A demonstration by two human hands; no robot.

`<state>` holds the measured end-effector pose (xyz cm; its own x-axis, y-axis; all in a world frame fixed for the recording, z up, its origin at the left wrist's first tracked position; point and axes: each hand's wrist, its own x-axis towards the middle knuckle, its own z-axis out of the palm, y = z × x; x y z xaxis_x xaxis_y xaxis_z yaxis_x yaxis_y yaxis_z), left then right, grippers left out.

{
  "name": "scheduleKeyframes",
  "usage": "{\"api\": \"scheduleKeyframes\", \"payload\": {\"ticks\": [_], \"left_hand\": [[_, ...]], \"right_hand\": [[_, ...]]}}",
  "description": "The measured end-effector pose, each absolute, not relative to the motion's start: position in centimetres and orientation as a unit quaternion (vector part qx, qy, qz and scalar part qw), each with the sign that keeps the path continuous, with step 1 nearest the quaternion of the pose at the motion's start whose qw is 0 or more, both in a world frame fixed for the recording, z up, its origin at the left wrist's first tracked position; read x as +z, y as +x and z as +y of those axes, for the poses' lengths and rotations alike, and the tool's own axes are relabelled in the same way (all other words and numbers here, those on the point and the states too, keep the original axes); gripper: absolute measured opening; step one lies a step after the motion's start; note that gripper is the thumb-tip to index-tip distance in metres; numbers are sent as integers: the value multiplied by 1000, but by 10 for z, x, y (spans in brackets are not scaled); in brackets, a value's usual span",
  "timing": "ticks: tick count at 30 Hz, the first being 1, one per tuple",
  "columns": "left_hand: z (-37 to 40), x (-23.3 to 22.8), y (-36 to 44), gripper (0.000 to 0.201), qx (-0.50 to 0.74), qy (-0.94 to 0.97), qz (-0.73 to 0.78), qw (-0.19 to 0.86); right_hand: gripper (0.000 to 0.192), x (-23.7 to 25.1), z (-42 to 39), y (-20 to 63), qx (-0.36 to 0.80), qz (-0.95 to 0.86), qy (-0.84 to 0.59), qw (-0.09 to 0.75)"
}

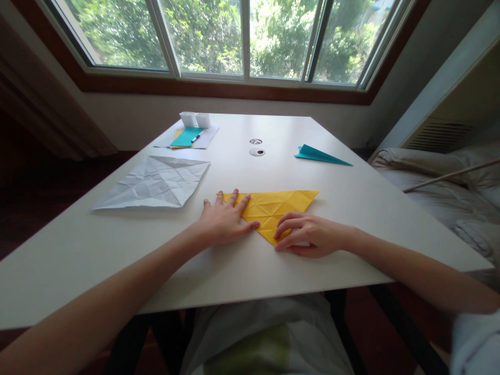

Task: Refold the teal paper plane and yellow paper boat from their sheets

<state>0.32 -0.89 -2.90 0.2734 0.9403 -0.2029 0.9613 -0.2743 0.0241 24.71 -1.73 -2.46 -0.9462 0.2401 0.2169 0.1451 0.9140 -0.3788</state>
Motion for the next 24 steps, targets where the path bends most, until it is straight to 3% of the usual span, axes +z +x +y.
{"api": "scheduleKeyframes", "payload": {"ticks": [12,18,24], "left_hand": [[-7,-23,-3,90,-72,789,607,63],[3,-21,-11,69,-37,816,576,34],[9,-27,-12,70,-1,832,554,34]], "right_hand": [[24,-25,-18,247,198,-966,-111,125],[23,-22,-20,247,186,-968,-105,133],[25,-13,-8,246,126,-946,-241,176]]}}
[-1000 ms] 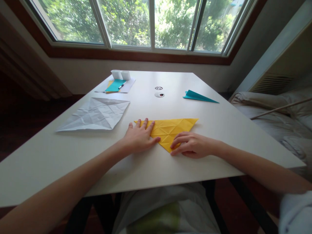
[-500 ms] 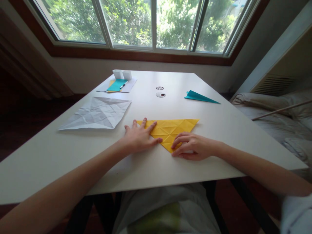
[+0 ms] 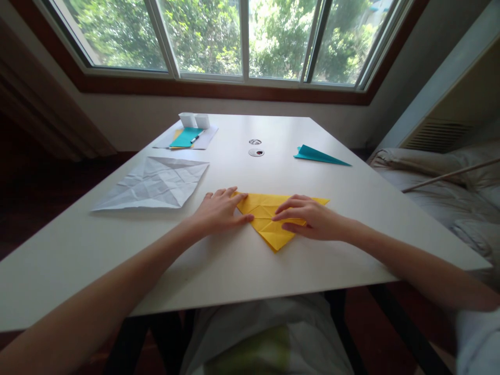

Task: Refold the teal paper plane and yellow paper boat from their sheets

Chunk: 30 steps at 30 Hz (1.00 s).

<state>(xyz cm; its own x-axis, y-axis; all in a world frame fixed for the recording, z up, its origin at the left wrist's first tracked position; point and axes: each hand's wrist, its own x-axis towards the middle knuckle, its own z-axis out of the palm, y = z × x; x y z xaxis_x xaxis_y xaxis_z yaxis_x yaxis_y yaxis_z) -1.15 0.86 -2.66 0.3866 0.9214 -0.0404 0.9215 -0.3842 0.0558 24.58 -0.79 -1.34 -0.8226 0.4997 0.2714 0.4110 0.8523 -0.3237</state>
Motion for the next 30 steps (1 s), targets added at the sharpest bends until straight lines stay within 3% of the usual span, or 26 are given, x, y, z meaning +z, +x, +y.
{"api": "scheduleKeyframes", "payload": {"ticks": [4,12,14,16,19,24,27,30], "left_hand": [[12,-32,-9,79,31,835,548,40],[18,-35,-13,97,72,824,559,61],[21,-35,-16,100,74,822,559,75],[24,-35,-19,101,84,818,562,92],[28,-34,-20,89,142,801,568,122],[27,-25,-12,46,311,737,531,281],[22,-19,-6,37,360,666,499,421],[17,-18,-1,33,365,633,479,486]], "right_hand": [[35,-11,21,240,116,-914,-370,117],[61,-5,65,209,251,-836,-485,-54],[59,-1,64,204,254,-830,-491,-78],[46,1,61,201,252,-836,-481,-83],[28,-3,57,201,297,-844,-441,-62],[31,-8,56,204,460,-797,-390,31],[31,-2,58,202,475,-781,-396,83],[31,6,63,196,468,-759,-416,177]]}}
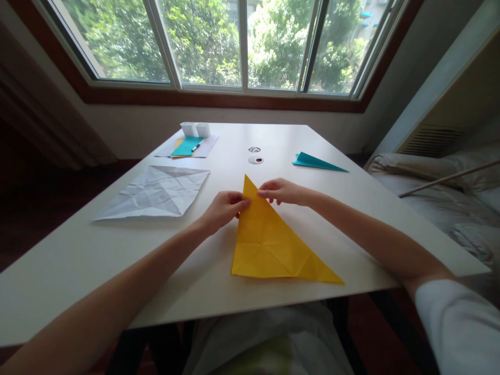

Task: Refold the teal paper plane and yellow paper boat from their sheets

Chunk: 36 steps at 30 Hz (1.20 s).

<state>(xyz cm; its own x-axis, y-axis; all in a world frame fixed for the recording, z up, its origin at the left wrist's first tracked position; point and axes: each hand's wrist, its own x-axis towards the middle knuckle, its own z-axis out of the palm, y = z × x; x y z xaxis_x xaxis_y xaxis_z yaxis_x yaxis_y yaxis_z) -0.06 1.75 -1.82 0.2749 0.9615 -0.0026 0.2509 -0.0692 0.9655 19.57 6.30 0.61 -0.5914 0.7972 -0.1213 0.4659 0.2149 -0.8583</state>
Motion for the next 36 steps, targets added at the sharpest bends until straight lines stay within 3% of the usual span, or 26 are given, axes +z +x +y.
{"api": "scheduleKeyframes", "payload": {"ticks": [4,13,36], "left_hand": [[15,-20,5,30,353,629,468,511],[14,-23,3,35,367,610,469,523],[15,-25,7,33,369,592,456,553]], "right_hand": [[30,9,71,186,504,-718,-399,266],[30,1,74,178,500,-705,-377,334],[21,-5,75,177,539,-652,-389,363]]}}
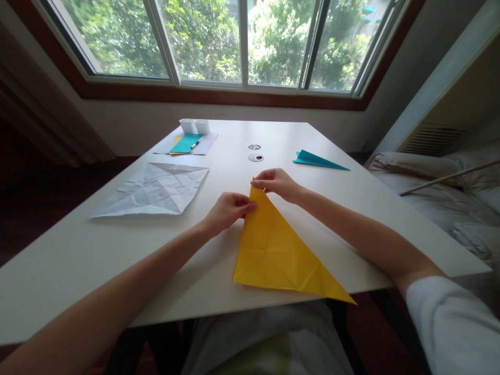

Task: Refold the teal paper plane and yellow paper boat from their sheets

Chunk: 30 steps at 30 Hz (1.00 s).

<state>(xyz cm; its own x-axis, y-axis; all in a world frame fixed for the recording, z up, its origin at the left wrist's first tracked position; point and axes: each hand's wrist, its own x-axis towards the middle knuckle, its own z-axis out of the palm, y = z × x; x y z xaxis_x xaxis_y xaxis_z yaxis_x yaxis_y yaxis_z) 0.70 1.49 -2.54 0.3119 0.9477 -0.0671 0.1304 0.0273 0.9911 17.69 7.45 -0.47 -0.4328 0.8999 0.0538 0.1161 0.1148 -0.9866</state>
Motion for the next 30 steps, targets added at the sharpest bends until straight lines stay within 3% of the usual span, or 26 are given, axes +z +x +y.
{"api": "scheduleKeyframes", "payload": {"ticks": [10,30], "left_hand": [[14,-25,7,34,359,589,461,559],[18,-27,8,41,382,575,427,584]], "right_hand": [[22,-9,78,178,575,-622,-375,375],[23,-12,72,173,507,-683,-373,371]]}}
